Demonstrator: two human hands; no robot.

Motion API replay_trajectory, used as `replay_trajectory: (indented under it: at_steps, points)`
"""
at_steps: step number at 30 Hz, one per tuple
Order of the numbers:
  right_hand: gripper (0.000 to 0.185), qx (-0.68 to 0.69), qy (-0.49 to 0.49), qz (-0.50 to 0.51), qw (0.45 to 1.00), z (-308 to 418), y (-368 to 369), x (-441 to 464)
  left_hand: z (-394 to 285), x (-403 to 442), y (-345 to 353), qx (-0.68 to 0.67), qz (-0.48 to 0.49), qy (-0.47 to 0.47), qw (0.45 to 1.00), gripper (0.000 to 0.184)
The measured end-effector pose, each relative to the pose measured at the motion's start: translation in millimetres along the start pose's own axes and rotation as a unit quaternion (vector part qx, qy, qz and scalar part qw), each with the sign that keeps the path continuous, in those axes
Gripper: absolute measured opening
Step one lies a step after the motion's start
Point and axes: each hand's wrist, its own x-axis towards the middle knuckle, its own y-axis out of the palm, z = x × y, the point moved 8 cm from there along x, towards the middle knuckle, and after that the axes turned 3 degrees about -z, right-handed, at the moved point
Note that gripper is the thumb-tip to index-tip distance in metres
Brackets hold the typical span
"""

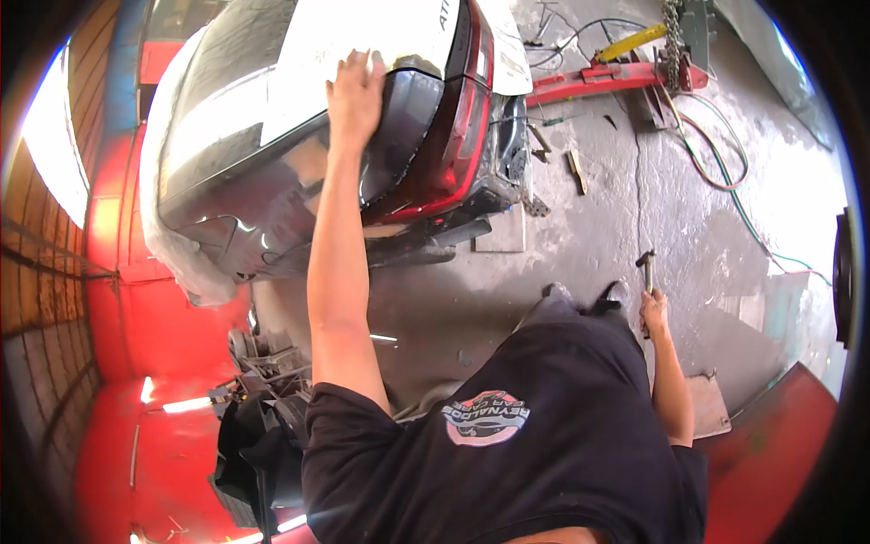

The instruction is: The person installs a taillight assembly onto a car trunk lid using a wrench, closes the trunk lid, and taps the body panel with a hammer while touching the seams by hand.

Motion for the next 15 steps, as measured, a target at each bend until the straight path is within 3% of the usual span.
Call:
replay_trajectory:
  at_steps: [1, 3, 5, 6, 7, 9, 11, 15]
  points:
    - [0.033, -0.002, -0.006, -0.002, 1.000, -6.3, -2.4, 2.2, -18.1, -15.6, 5.0, 0.110, 0.011, 0.036, 0.993, 0.055]
    - [0.029, -0.005, 0.014, -0.027, 1.000, -25.7, -12.9, 3.9, -52.3, -48.1, 9.3, 0.136, 0.005, 0.116, 0.984, 0.064]
    - [0.032, -0.033, 0.034, -0.033, 0.998, -51.7, -26.3, 12.2, -91.0, -76.0, 6.4, 0.203, 0.034, 0.191, 0.960, 0.049]
    - [0.035, -0.056, 0.058, -0.038, 0.996, -63.8, -36.4, 14.6, -104.8, -89.0, 3.5, 0.172, 0.058, 0.215, 0.960, 0.041]
    - [0.035, -0.062, 0.052, -0.042, 0.996, -67.9, -45.5, 13.6, -115.7, -101.5, 10.9, 0.161, 0.142, 0.221, 0.951, 0.039]
    - [0.033, -0.173, 0.096, -0.069, 0.978, -80.3, -67.1, 8.4, -119.9, -138.4, 29.3, -0.065, 0.134, 0.233, 0.961, 0.037]
    - [0.032, -0.196, 0.095, -0.093, 0.972, -89.9, -84.1, 6.9, -135.6, -151.5, 17.4, -0.024, 0.113, 0.279, 0.953, 0.036]
    - [0.031, -0.235, 0.096, -0.145, 0.956, -87.8, -103.8, -10.4, -117.1, -119.2, -7.2, 0.054, 0.012, 0.236, 0.970, 0.042]
